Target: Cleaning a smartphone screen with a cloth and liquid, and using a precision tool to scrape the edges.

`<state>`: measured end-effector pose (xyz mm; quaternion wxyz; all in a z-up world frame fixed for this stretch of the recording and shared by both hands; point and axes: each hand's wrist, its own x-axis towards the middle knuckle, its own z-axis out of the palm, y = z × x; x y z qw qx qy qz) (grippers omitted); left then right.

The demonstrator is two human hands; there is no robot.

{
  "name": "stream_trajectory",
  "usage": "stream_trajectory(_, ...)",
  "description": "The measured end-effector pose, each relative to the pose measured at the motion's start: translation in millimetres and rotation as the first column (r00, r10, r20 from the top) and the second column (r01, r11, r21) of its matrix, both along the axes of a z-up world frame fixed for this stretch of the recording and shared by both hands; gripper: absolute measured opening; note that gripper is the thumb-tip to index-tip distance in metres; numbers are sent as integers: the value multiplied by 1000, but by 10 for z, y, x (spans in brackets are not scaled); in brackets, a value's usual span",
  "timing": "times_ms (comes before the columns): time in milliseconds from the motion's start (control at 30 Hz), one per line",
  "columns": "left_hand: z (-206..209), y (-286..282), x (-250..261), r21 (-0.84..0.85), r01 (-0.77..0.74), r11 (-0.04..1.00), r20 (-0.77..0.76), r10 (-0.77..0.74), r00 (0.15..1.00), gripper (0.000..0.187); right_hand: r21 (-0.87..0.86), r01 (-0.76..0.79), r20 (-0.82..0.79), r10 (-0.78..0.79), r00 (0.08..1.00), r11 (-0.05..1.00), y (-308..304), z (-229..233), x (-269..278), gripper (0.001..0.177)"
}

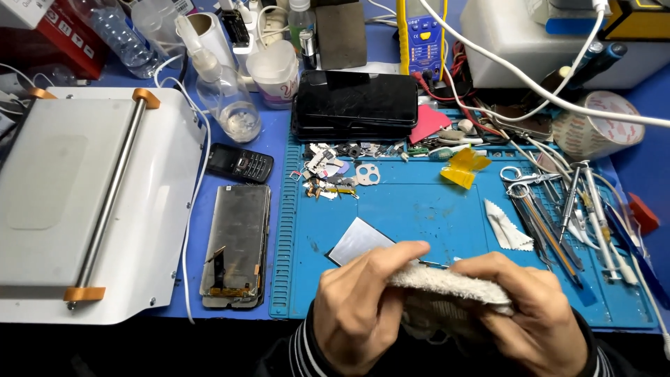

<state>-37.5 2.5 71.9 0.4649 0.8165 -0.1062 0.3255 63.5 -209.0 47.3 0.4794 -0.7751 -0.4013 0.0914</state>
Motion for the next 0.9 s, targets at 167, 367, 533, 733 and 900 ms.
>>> stream_trajectory(167,-28,-10,-15,-136,104,985,-111,-119,987,27,-19,89,104,-86,991,996,71,91,-22,44)
stream_trajectory(367,-47,-3,-46,101,83,991,60,-89,994,26,-30,51,132,-46,990,998,231,258,-85,41)
stream_trajectory(533,-74,-103,-34,289,-64,955,387,-56,920,16,77,392,-81,-386,919,917,90,43,-143,49)
stream_trajectory(733,-144,-64,-65,351,55,935,277,-159,947,30,319,253,-322,-146,935,913,69,39,-127,27)
stream_trajectory(900,-110,-90,-106,124,-120,985,205,93,974,22,219,338,-381,-239,893,915,-30,-48,-106,25)
